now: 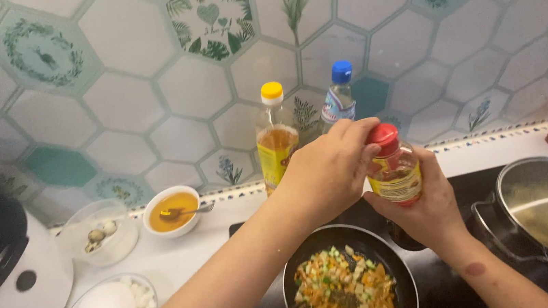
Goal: Sautéing a mixture of vegetables and meat in a pan on an induction cooktop while adding oil and liquid seasonings.
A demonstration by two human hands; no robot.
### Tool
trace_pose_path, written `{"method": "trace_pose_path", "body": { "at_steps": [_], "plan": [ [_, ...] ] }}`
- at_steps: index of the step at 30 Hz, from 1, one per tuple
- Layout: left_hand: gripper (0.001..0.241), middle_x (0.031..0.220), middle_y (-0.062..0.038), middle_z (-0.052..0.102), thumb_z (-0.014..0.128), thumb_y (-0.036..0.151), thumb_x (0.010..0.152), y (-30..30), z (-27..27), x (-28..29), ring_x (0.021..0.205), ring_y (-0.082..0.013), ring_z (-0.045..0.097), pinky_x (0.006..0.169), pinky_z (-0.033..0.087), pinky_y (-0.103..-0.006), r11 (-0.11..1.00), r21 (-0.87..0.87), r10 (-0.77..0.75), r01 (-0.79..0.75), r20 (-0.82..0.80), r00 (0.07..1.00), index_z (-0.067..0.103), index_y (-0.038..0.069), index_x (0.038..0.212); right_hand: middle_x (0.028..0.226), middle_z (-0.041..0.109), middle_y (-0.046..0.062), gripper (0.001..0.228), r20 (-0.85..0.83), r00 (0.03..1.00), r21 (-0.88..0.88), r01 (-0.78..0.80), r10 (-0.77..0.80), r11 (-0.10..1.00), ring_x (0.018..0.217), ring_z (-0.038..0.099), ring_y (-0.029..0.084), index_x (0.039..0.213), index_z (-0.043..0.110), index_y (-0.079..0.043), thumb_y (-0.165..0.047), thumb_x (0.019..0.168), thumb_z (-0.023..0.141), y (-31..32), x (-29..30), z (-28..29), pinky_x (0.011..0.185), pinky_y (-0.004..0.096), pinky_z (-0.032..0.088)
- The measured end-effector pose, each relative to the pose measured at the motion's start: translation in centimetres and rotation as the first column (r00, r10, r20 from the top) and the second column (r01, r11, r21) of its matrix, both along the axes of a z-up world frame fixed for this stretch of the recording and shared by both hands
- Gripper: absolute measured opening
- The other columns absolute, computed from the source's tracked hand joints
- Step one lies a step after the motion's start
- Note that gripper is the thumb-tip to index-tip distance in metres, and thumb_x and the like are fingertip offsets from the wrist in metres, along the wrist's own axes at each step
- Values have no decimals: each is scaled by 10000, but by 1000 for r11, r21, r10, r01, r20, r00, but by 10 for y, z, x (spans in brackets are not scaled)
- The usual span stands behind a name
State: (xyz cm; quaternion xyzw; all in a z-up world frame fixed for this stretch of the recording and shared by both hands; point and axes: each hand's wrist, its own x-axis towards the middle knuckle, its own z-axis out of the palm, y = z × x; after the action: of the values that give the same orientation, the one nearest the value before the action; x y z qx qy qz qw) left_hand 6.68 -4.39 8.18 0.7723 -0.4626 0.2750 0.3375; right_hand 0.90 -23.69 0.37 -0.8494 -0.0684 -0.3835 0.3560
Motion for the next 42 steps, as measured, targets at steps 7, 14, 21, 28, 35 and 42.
{"method": "trace_pose_path", "body": {
  "at_steps": [7, 14, 21, 28, 35, 42],
  "plan": [
    [294, 982, -172, 664, 617, 219, 967, 28, -16, -65, 801, -302, 706, 599, 551, -406, 912, 402, 61, -82, 64, 996, 550, -24, 1117, 996, 730, 128, 925, -273, 948, -220, 104, -163, 970, 887, 736, 358, 1290, 440, -130, -446, 581, 943, 6, -76, -17, 679, 456, 593],
    [239, 923, -166, 711, 518, 188, 990, 58, -61, -60, 838, -288, 692, 757, 556, -424, 957, 70, -198, 280, -548, 813, 639, 14, 1098, 1026, 695, 103, 884, -288, 957, -466, -103, -41, 879, 841, 713, 336, 1301, 487, -153, -494, 592, 892, 1, -112, -15, 644, 441, 580],
    [304, 1069, -144, 718, 520, 316, 978, 56, -124, -43, 1005, -259, 702, 880, 546, -386, 981, 164, 97, 107, -880, 464, 594, 90, 1167, 1021, 648, 24, 804, -338, 940, -724, -294, 51, 625, 892, 645, 264, 1317, 602, -212, -383, 589, 896, 8, -119, 16, 752, 391, 537],
    [390, 1196, -134, 682, 697, 215, 828, 136, -145, -68, 1170, -314, 647, 966, 510, -425, 532, 846, 583, 24, -387, 714, 666, 103, 1200, 1038, 619, -19, 887, -494, 855, -837, -420, -156, 349, 1063, 580, 243, 1403, 577, -364, -386, 586, 919, 14, -111, -2, 835, 419, 467],
    [373, 1197, -103, 674, 719, 228, 858, 166, -213, -76, 1206, -283, 593, 982, 457, -395, 268, 963, 647, 3, -182, 740, 677, 117, 1212, 1069, 637, -18, 825, -500, 821, -856, -421, -275, 301, 1101, 559, 223, 1385, 561, -322, -345, 638, 910, 31, -80, -2, 845, 416, 450],
    [258, 988, -125, 734, 648, 327, 979, 164, -170, -69, 1050, -316, 656, 900, 478, -442, 550, 822, 626, -149, -288, 725, 626, 90, 1077, 1000, 690, -71, 622, -465, 656, -869, -468, -595, 162, 1104, 597, 171, 1278, 630, -344, -333, 708, 877, 13, -73, 24, 873, 375, 472]
  ]
}}
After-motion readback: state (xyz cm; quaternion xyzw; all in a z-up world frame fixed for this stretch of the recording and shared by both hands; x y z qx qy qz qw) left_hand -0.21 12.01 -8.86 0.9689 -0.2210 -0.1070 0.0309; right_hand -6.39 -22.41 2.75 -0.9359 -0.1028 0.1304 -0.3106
